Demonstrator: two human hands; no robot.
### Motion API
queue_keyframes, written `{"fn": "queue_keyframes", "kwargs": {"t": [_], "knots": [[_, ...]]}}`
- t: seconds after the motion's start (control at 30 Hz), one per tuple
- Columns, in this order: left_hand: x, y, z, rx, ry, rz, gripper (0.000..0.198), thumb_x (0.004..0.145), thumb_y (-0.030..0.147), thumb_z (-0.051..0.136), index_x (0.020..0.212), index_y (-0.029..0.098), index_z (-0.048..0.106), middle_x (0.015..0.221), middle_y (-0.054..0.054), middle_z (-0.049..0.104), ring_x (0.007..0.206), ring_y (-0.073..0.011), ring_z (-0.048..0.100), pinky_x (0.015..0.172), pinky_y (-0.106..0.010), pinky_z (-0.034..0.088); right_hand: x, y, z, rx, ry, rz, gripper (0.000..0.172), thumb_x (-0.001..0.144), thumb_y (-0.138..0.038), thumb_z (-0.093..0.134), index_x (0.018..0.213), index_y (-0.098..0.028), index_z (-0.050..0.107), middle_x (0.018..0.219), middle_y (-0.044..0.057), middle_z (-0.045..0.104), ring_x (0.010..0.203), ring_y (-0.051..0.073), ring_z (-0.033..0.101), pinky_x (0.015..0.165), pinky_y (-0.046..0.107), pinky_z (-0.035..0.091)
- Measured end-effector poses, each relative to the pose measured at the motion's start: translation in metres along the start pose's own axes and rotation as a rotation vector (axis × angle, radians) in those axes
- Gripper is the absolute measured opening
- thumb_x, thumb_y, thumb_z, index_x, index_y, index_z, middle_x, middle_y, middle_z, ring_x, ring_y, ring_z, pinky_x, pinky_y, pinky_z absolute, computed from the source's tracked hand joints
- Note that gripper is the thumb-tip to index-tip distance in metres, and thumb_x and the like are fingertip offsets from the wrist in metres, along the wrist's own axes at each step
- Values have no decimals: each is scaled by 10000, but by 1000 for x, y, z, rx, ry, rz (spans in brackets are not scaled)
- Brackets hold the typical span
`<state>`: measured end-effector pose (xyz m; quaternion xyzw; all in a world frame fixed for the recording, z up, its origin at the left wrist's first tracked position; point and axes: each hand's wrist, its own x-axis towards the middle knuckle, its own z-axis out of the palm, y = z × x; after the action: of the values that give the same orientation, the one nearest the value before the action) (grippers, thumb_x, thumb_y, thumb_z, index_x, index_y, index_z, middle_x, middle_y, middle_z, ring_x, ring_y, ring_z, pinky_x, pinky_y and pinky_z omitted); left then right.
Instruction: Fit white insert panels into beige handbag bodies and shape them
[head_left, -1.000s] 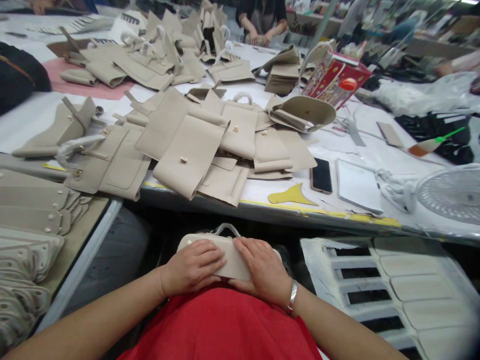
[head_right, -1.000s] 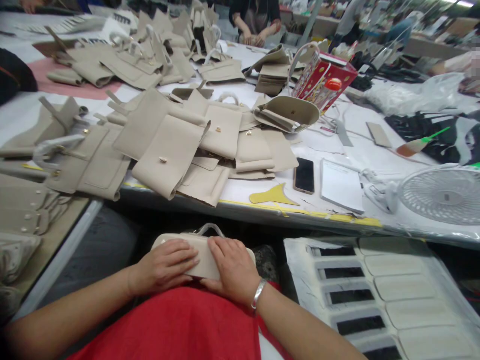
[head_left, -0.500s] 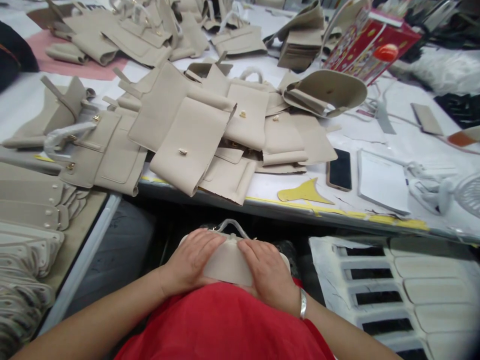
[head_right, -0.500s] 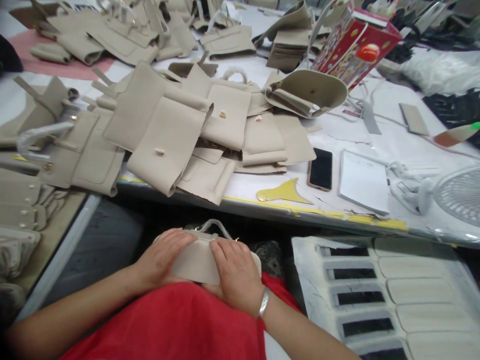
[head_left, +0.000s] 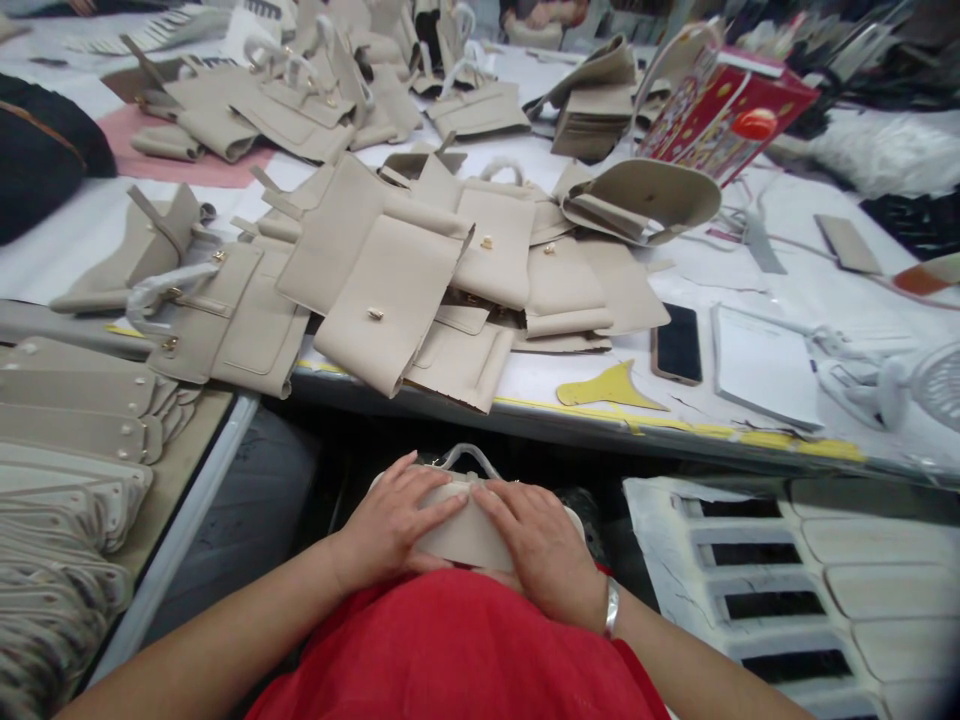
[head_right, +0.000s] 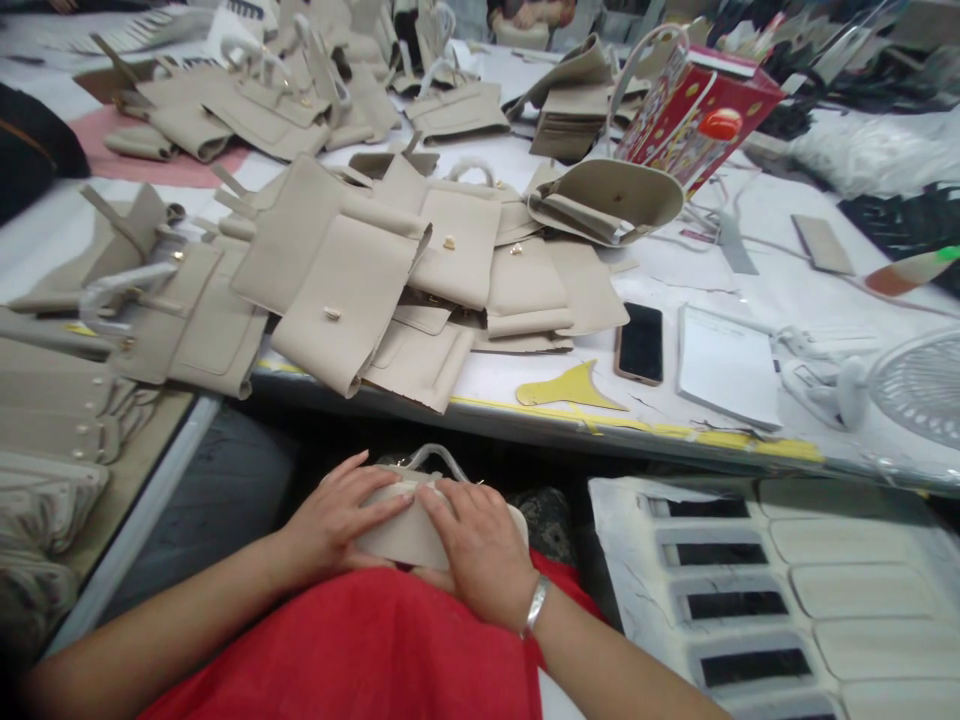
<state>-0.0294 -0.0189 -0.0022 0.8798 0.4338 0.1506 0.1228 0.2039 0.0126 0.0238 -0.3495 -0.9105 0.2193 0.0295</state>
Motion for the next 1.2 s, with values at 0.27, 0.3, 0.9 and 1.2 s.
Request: {"fn": "queue_keyframes", "kwargs": {"t": [0.27, 0.3, 0.9, 1.2], "knots": [[-29, -21, -9, 75, -41, -42, 692, 700, 658, 518, 1314, 365, 396, 1406, -109, 331, 1269, -328, 296, 1035, -580, 141, -5, 2, -1, -106, -30, -60, 702, 764, -685, 414, 1348, -299, 373, 1376, 145, 369, 1190, 347, 375, 939, 517, 308], [-35, -25, -11, 86, -41, -46, 672, 716, 634, 524, 1318, 370, 387, 1413, -105, 320, 1278, -325, 283, 1038, -577, 140, -9, 5, -2, -123, -27, -70, 693, 767, -683, 412, 1345, -301, 378, 1384, 139, 361, 1207, 347, 360, 954, 522, 295], [-29, -17, -11, -564, 28, -569, 633, 753, 411, 586, 1308, 193, 372, 1297, -112, 449, 1171, -240, 454, 989, -405, 366, 44, -33, -4, -97, -137, 129, 644, 739, -621, 533, 1188, -161, 494, 1026, 133, 593, 960, 277, 544, 903, 433, 343], [-41, -11, -6, -824, 96, -745, 653, 718, 433, 620, 1282, 173, 420, 1225, -103, 534, 1078, -250, 534, 959, -401, 391, 2, -9, -6, -61, -18, 242, 649, 711, -560, 606, 1219, -177, 478, 1203, 135, 521, 1121, 289, 459, 991, 491, 264]]}}
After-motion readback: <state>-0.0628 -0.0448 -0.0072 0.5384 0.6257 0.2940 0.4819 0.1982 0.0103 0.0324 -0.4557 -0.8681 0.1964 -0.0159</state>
